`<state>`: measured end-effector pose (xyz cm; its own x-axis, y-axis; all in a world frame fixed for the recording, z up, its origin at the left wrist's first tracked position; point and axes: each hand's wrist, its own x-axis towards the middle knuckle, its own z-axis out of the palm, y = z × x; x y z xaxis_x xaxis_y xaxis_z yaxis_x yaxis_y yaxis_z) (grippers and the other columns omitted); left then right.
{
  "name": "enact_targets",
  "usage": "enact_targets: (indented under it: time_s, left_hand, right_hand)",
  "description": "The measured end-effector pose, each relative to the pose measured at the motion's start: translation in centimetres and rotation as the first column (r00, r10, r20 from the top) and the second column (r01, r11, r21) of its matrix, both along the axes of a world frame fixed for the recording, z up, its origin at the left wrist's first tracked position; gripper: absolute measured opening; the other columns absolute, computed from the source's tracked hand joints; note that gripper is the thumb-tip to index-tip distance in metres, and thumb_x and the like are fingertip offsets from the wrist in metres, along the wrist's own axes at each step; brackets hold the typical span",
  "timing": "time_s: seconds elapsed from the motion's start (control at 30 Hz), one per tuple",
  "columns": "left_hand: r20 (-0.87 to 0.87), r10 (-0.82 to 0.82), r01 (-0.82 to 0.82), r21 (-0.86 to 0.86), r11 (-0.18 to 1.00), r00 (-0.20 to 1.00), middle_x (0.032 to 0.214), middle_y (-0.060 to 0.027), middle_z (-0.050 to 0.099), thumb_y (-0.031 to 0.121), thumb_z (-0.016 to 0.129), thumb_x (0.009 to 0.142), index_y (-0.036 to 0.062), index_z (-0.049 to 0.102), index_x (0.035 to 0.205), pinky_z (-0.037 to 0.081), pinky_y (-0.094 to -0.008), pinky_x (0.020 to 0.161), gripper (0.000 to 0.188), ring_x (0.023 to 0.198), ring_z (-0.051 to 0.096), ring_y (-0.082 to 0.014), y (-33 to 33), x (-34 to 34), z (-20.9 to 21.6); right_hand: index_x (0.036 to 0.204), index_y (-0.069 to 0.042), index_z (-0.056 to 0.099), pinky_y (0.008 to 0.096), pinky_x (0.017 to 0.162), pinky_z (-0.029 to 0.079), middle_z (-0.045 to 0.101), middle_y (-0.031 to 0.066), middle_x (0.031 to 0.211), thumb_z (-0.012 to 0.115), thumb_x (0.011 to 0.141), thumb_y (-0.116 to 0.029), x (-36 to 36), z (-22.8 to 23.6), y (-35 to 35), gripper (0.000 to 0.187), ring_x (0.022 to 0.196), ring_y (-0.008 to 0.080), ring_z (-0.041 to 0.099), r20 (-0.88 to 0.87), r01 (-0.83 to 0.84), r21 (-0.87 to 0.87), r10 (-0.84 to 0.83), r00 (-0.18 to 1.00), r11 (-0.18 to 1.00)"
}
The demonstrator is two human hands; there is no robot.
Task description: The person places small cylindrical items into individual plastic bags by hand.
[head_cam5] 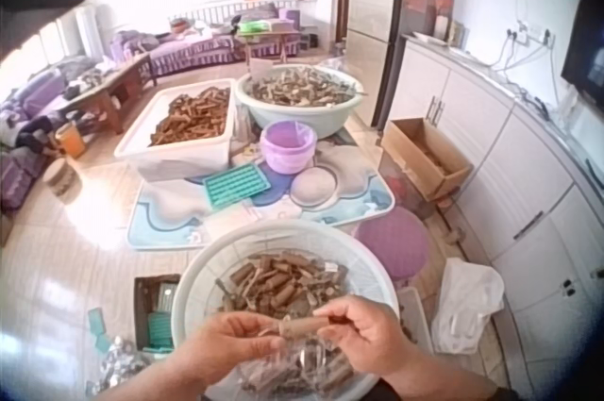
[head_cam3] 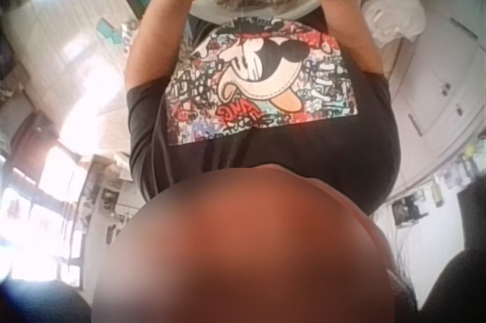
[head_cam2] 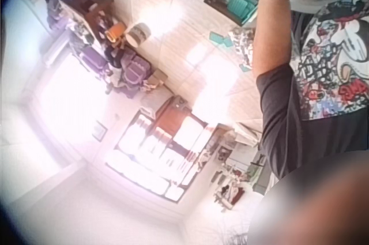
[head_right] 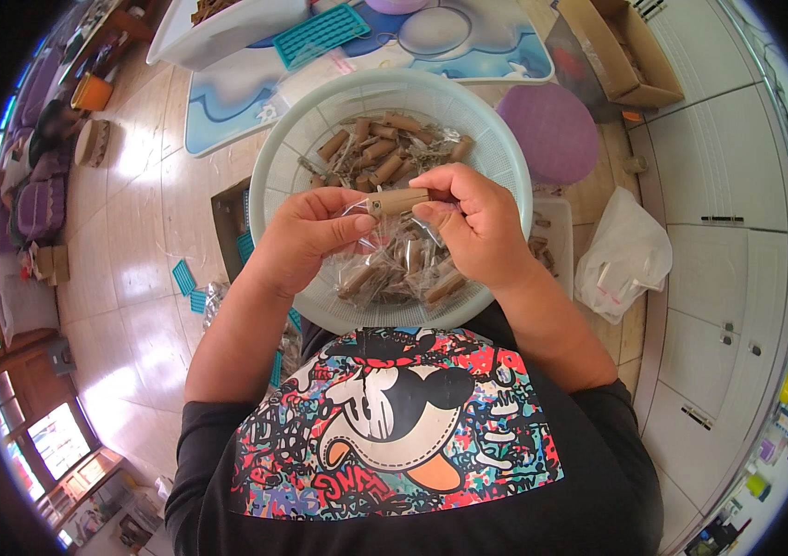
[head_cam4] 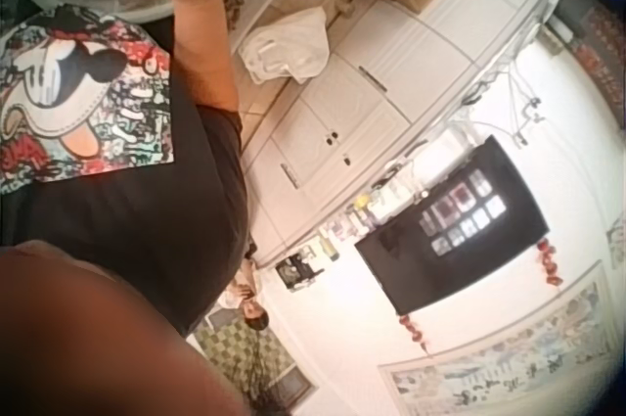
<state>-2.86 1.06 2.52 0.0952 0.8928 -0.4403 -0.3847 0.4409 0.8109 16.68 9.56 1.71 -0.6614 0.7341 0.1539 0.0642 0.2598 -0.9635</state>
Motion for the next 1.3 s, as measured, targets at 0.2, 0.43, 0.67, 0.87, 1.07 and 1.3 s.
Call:
enact_targets:
  time_s: [0.2,0.43,0.67,0.87,1.07,1.3]
  left_hand:
    - [0.021,0.041,-0.042,0.017,0.999,0.999,0.093,-0.0087,0.062,0.005,0.065,0.076,-0.0057,0.054,0.106,0.048,-0.0229,0.073,0.034,0.079,0.059,-0.0125,-0.2,-0.1,0.1]
    - [-0.038,0.178,-0.172,0.119,0.978,0.983,0.101,-0.0101,0.06,-0.002,0.063,0.076,-0.0037,0.052,0.109,0.047,-0.0233,0.08,0.035,0.09,0.057,-0.0129,-0.4,0.5,0.3]
    - [-0.123,0.11,-0.096,0.116,0.989,0.986,0.1,-0.0109,0.06,0.006,0.066,0.077,-0.0042,0.052,0.109,0.048,-0.0241,0.078,0.037,0.089,0.057,-0.0133,-0.6,0.4,0.1]
    - [0.074,0.017,-0.01,-0.09,0.996,0.997,0.093,-0.0079,0.062,0.016,0.068,0.077,-0.005,0.056,0.103,0.048,-0.0234,0.072,0.036,0.083,0.059,-0.0121,-0.6,0.0,-0.4]
    - [0.098,-0.075,0.078,-0.027,0.997,0.992,0.099,-0.0099,0.06,0.01,0.063,0.08,-0.0055,0.05,0.113,0.049,-0.0249,0.074,0.039,0.087,0.059,-0.0136,-0.6,0.1,0.0]
    - [0.188,-0.018,0.026,-0.039,0.999,0.982,0.104,-0.0093,0.058,0.005,0.058,0.082,-0.0037,0.044,0.12,0.047,-0.0231,0.078,0.041,0.093,0.057,-0.0122,-0.9,0.5,-0.8]
  right_hand:
    - [0.099,0.002,0.056,0.0184,0.068,0.041,0.057,0.0014,0.082,0.061,0.08,-0.003,0.1,0.6,0.1,0.02,0.074,0.0052,0.05,0.01,-0.041,-0.032,0.041,0.999,0.999]
    - [0.098,0.001,0.056,0.021,0.066,0.045,0.06,0.0049,0.082,0.06,0.08,-0.001,-0.1,1.1,-0.5,0.019,0.073,0.0069,0.055,0.033,-0.017,0.019,0.017,0.999,1.0]
    - [0.099,0.001,0.056,0.0201,0.066,0.043,0.059,0.0038,0.084,0.059,0.08,-0.001,-0.2,-0.3,-0.2,0.019,0.074,0.0069,0.053,-0.048,-0.065,-0.101,0.06,0.997,0.993]
    - [0.096,0.001,0.057,0.0211,0.064,0.044,0.06,0.0048,0.082,0.059,0.08,0.0,-0.5,-0.3,-0.1,0.017,0.073,0.0076,0.054,-0.016,-0.146,-0.1,0.146,0.989,0.984]
    - [0.096,0.0,0.059,0.0205,0.063,0.043,0.061,0.0045,0.08,0.06,0.078,0.0,-0.3,-0.4,0.2,0.019,0.071,0.0062,0.054,0.009,-0.218,-0.123,0.221,0.975,0.968]
    - [0.096,-0.001,0.06,0.02,0.059,0.042,0.063,0.0052,0.078,0.063,0.077,-0.002,-0.8,-0.8,-1.0,0.019,0.064,0.0055,0.054,0.07,-0.004,-0.102,0.012,0.997,0.995]
